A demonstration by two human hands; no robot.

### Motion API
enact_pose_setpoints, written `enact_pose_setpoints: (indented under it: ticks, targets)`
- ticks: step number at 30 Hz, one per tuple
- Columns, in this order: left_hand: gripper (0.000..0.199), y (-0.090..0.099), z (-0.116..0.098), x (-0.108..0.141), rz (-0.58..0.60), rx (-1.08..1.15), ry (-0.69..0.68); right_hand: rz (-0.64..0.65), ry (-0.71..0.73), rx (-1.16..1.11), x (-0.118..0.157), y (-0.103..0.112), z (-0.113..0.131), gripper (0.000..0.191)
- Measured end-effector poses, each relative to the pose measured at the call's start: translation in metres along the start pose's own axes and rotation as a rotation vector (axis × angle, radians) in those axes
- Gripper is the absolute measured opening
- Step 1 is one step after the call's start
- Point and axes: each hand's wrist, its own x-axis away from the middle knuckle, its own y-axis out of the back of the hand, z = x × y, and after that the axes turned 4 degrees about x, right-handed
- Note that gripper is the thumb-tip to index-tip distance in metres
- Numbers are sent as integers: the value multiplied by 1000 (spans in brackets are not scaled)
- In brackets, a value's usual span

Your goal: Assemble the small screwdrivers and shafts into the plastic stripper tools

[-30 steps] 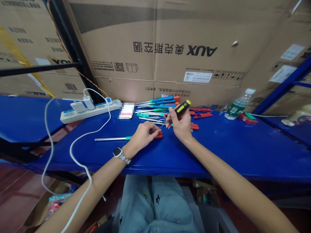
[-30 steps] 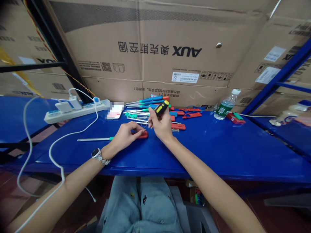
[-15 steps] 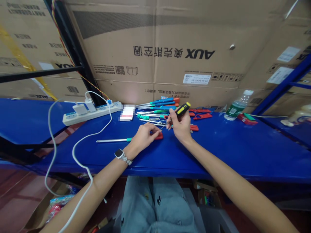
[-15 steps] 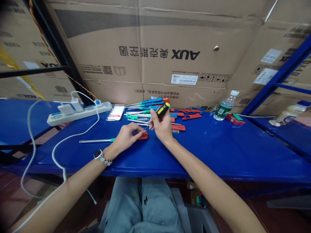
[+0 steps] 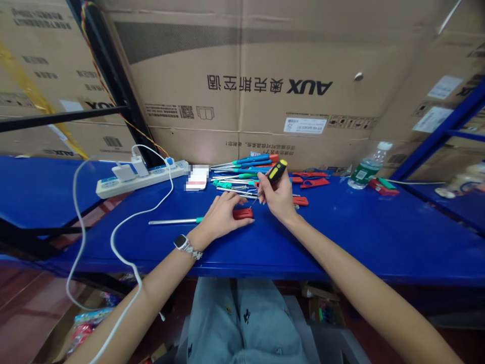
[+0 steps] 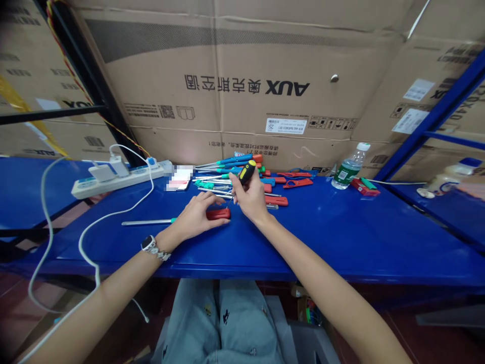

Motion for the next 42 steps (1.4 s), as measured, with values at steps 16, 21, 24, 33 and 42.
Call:
enact_pose_setpoints:
  ticks: [16, 21, 24, 33, 42]
  targets:
    - [30, -3, 4, -1, 103, 50, 78, 140, -7, 147, 0, -1, -4, 45]
    - [28, -3, 4, -2, 101, 60, 84, 179, -1, 190, -2, -4, -4, 38]
    - [28, -3, 5, -2, 96, 52, 81, 211, 18, 192, -4, -7, 0, 36]
    - [29, -2, 4, -2, 103, 42, 91, 240, 29, 254, -3, -6, 10, 35]
    - [33, 0, 3, 2, 86, 24, 62, 247, 11, 242, -4, -7, 5, 34]
